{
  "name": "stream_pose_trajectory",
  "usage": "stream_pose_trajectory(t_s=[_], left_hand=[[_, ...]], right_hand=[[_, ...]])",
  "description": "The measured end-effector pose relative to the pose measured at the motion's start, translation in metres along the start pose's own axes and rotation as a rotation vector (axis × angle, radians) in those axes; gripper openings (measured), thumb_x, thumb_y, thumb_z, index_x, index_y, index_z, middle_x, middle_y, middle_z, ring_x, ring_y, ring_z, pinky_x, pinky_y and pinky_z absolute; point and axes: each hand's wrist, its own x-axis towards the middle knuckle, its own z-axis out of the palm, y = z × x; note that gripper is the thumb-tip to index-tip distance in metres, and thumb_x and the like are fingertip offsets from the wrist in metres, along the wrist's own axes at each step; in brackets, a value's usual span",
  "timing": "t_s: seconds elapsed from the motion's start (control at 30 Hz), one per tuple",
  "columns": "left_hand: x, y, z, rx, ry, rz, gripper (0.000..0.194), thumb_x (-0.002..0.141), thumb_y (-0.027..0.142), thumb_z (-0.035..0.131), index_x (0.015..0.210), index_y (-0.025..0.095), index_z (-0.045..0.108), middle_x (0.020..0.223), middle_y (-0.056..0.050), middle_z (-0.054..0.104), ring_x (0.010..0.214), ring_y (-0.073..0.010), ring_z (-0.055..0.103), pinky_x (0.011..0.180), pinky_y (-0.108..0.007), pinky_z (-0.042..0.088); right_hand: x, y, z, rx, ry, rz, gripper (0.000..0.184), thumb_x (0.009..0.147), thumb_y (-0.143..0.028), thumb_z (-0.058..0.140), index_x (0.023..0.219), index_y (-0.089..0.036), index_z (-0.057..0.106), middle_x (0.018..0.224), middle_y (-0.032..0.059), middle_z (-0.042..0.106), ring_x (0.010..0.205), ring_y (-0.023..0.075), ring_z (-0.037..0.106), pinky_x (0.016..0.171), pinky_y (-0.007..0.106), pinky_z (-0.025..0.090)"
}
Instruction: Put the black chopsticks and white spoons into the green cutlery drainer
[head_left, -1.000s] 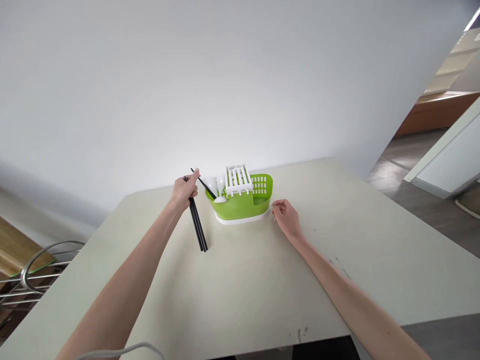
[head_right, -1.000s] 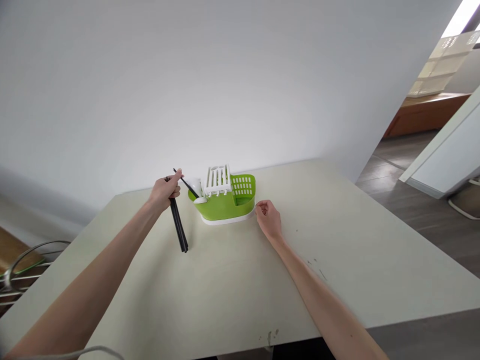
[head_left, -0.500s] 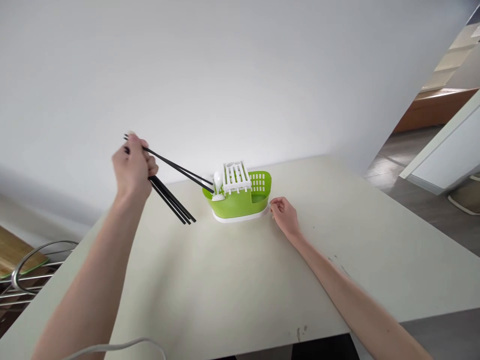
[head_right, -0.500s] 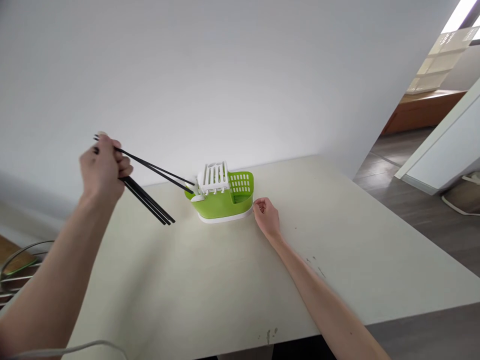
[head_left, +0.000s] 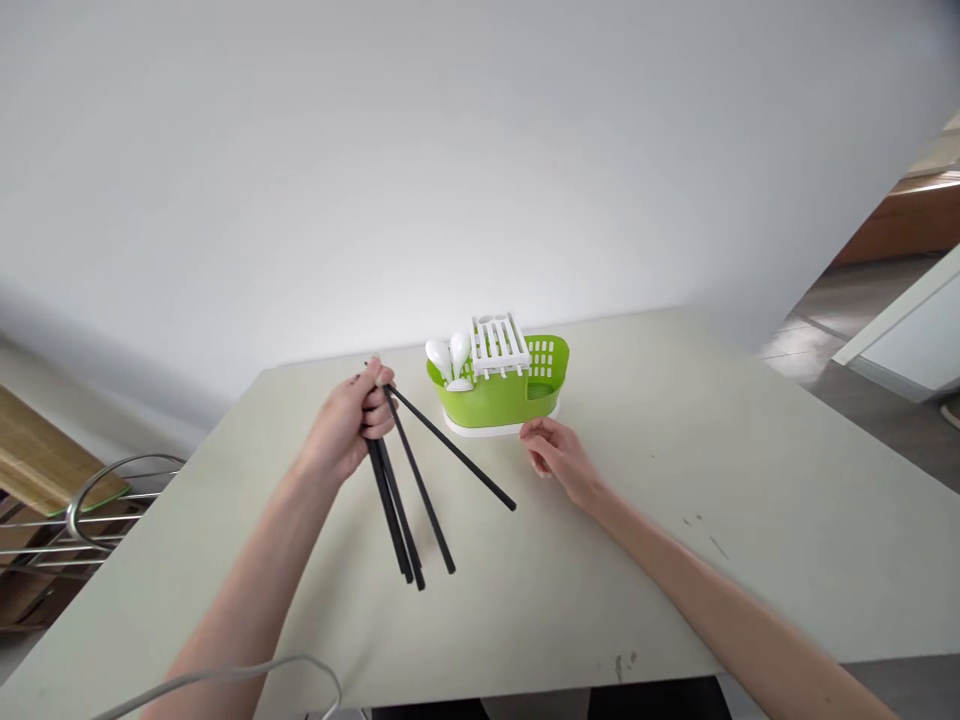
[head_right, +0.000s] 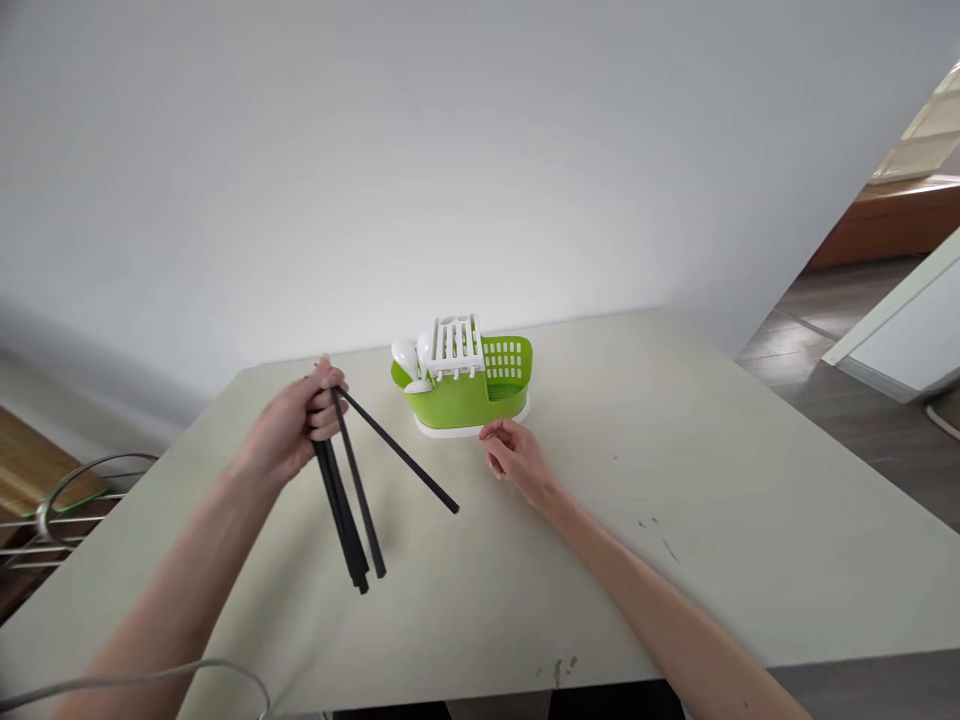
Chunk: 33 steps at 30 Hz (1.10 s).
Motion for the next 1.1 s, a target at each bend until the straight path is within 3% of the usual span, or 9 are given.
stream_pose_trajectory(t_s=[0.1,0.17,0.27,0.33,0.5,0.7,0.87,0.97,1.1], left_hand=[[0.003,-0.025,0.010,-0.048,-0.011,-0.062,0.045,0.089,0.050,0.078,0.074,0.020,0.048,0.059,0.012,0.014,0.042,-0.0030,0.011,0.032,-0.013,0.016],[0.005,-0.038,0.018,-0.082,-0.028,-0.074,0.047,0.085,0.051,0.081,0.075,0.019,0.048,0.059,0.013,0.015,0.042,-0.0025,0.011,0.033,-0.013,0.016],[0.008,-0.056,0.031,-0.130,-0.023,-0.068,0.048,0.081,0.051,0.085,0.076,0.019,0.049,0.060,0.013,0.016,0.042,-0.0020,0.012,0.033,-0.013,0.017],[0.009,-0.067,0.038,-0.152,0.007,-0.067,0.048,0.080,0.051,0.086,0.076,0.019,0.050,0.060,0.013,0.016,0.042,-0.0019,0.013,0.033,-0.013,0.017],[0.012,-0.086,0.046,-0.188,0.140,-0.053,0.048,0.079,0.051,0.087,0.076,0.018,0.052,0.057,0.013,0.019,0.043,-0.0020,0.015,0.034,-0.013,0.018],[0.017,-0.095,0.047,-0.222,0.186,-0.032,0.046,0.080,0.052,0.086,0.079,0.017,0.056,0.057,0.013,0.021,0.044,-0.0027,0.018,0.035,-0.014,0.022],[0.016,-0.101,0.042,-0.185,0.173,0.012,0.048,0.078,0.059,0.085,0.080,0.018,0.061,0.057,0.011,0.025,0.047,-0.0053,0.029,0.043,-0.017,0.033],[0.016,-0.105,0.036,-0.099,0.231,0.053,0.053,0.074,0.067,0.083,0.082,0.018,0.067,0.060,0.006,0.044,0.057,-0.0092,0.047,0.054,-0.021,0.043],[0.012,-0.110,0.035,-0.117,0.273,0.042,0.055,0.071,0.068,0.085,0.087,0.017,0.072,0.079,-0.001,0.067,0.079,-0.0142,0.065,0.072,-0.024,0.052]], right_hand=[[-0.009,-0.004,0.011,0.217,-0.314,0.115,0.025,0.090,-0.045,0.070,0.096,-0.021,0.066,0.076,-0.0011,0.066,0.062,0.0127,0.057,0.056,0.026,0.043],[-0.015,-0.007,0.017,0.355,-0.533,0.181,0.040,0.092,-0.055,0.071,0.113,-0.021,0.069,0.106,0.0071,0.073,0.087,0.0178,0.068,0.075,0.031,0.054],[-0.022,-0.010,0.023,0.489,-0.822,0.295,0.064,0.090,-0.066,0.071,0.138,-0.024,0.062,0.140,0.0136,0.065,0.124,0.0274,0.065,0.106,0.046,0.049],[-0.025,-0.013,0.022,0.500,-0.917,0.357,0.070,0.089,-0.063,0.074,0.146,-0.027,0.056,0.146,0.0144,0.062,0.133,0.0299,0.060,0.111,0.049,0.045],[-0.028,-0.018,0.017,0.477,-0.917,0.379,0.063,0.089,-0.051,0.080,0.142,-0.026,0.057,0.142,0.0155,0.063,0.131,0.0299,0.063,0.107,0.049,0.049],[-0.028,-0.016,0.020,0.407,-0.855,0.449,0.048,0.088,-0.045,0.083,0.123,-0.021,0.061,0.101,0.0033,0.065,0.084,0.0170,0.069,0.078,0.037,0.060],[-0.024,-0.019,0.017,0.357,-0.797,0.496,0.036,0.094,-0.049,0.074,0.114,-0.023,0.059,0.078,-0.0071,0.044,0.053,0.0052,0.037,0.043,0.017,0.033],[-0.023,-0.021,0.015,0.308,-0.743,0.468,0.032,0.096,-0.050,0.071,0.108,-0.022,0.059,0.076,-0.0078,0.037,0.052,0.0052,0.025,0.039,0.017,0.018],[-0.022,-0.018,0.016,0.302,-0.741,0.469,0.035,0.095,-0.053,0.070,0.107,-0.023,0.058,0.075,-0.0081,0.034,0.052,0.0057,0.022,0.039,0.018,0.014]])
